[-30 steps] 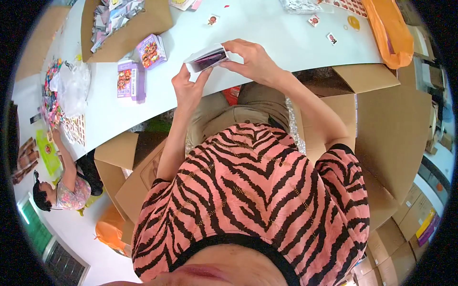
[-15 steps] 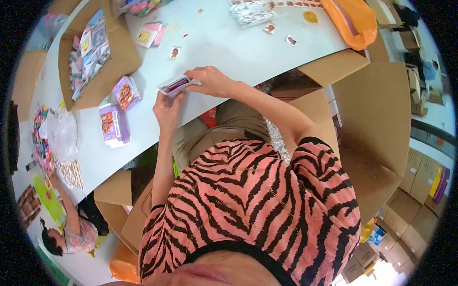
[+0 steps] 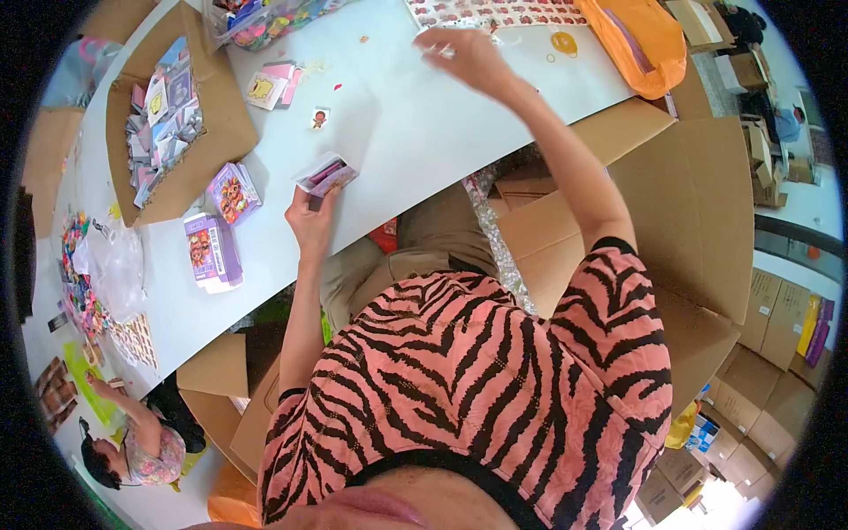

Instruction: The person is packaging small items into pink and white product boxes and organizing them.

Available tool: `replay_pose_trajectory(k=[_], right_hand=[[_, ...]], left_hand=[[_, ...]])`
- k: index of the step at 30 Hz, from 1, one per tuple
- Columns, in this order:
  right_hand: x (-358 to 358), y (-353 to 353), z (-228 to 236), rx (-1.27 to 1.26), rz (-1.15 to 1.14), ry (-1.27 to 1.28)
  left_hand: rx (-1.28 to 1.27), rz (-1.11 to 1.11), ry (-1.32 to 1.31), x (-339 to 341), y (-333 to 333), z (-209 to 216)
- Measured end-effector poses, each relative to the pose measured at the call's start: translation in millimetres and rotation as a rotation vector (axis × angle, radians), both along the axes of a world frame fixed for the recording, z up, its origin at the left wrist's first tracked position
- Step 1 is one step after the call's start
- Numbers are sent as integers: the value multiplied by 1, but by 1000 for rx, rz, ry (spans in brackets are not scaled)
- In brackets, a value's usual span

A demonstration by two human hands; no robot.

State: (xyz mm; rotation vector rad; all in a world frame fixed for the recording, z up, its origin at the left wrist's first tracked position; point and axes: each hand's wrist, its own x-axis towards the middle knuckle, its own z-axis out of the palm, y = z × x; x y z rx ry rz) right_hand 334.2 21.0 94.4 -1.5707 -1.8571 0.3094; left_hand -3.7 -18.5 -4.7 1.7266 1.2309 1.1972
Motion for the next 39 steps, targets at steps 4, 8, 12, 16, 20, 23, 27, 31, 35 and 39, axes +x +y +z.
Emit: replay_pose_trajectory(k=[4, 8, 12, 16, 20, 23, 27, 31, 35, 39], right_hand=[[84, 45, -26, 58, -156, -233], [123, 76, -51, -122, -69, -455], [112, 85, -53, -204, -57, -584], [101, 87, -46, -196, -96, -617], [103, 89, -49, -182, -114, -712], [105, 88, -55, -142, -136, -720], [97, 88, -60, -22, -189, -834], [107, 91, -67, -126, -225, -763], [100, 85, -57, -92, -201, -618], [95, 76, -46, -16, -138, -466]], left_hand=[[2, -18, 1, 0, 0, 0], [-4, -28, -2, 2, 0, 2], [-95, -39, 40, -3, -3, 8], [-109, -19, 59, -1, -6, 15], [-84, -25, 66, 1, -6, 16], [-71, -26, 73, 0, -5, 16], [-77, -18, 46, -2, -4, 13], [-97, -14, 115, 0, -2, 11], [-84, -13, 72, -5, -4, 5], [-108, -16, 51, -3, -4, 10]])
